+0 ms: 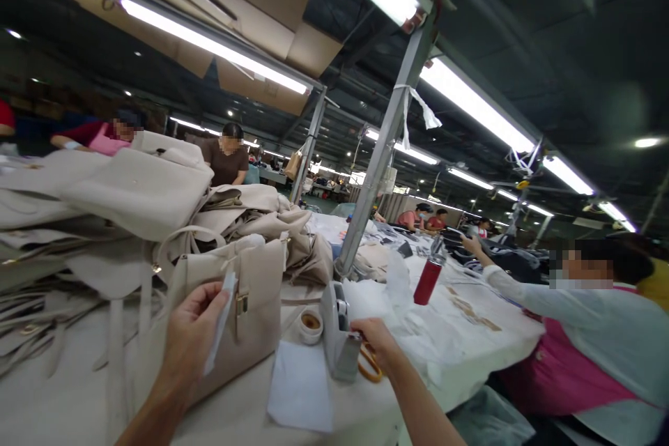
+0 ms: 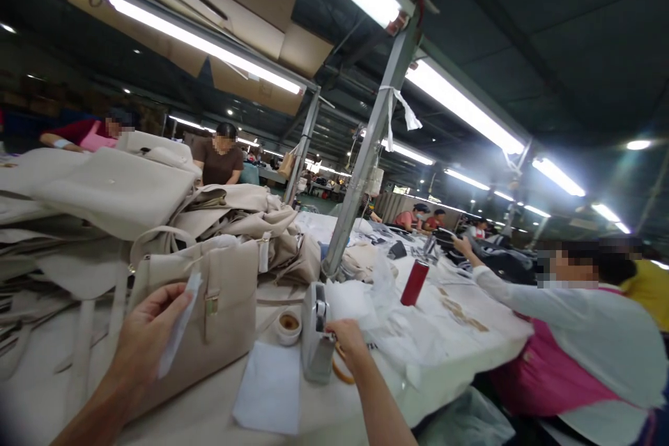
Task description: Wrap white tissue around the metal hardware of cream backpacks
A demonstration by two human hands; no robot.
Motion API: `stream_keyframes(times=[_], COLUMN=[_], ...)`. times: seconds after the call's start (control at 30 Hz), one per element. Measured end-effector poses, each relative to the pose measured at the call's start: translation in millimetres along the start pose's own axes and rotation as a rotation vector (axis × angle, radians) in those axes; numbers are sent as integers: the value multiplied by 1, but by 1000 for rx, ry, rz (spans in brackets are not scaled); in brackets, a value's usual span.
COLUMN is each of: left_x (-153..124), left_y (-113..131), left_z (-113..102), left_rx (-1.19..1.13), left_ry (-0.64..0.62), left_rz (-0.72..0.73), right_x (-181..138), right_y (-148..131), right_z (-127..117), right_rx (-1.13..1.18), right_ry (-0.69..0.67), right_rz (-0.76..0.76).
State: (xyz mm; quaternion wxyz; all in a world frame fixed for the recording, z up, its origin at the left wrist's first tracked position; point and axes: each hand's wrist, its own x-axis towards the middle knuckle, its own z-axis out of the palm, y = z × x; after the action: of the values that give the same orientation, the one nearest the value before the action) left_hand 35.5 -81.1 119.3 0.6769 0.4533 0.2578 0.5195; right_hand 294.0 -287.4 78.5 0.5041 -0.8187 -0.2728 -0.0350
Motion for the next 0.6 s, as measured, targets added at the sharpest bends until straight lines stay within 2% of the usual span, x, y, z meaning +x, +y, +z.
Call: stream_keyframes(times=[0.13,0.3,0.37,0.43,0.47,0.53,0.6], left_x=[1,2,0,-4,-5,-8,-9], left_y=[-2,-8,-11,-17,-20,-25,-29], left_z=[1,1,-1,-1,0,1,2], left_rx=[-5,89,143,198,229,288,349], left_ry=[-3,8,19,20,22,58,99], left_rz=[21,84,134,195,228,301,393], right_x=[-13,-57,-67,-69,-67,-62,-59], right_y=[8,36,34,12,-7,-60,-122], right_z=[-10,-16,-13,-7,-2,8,21], right_rx=[-11,-92,-87,-2,65,188,315], right_ry=[-49,-85,-121,-236,-328,-550,-685], right_rz=[120,218,207,167,136,68,-82])
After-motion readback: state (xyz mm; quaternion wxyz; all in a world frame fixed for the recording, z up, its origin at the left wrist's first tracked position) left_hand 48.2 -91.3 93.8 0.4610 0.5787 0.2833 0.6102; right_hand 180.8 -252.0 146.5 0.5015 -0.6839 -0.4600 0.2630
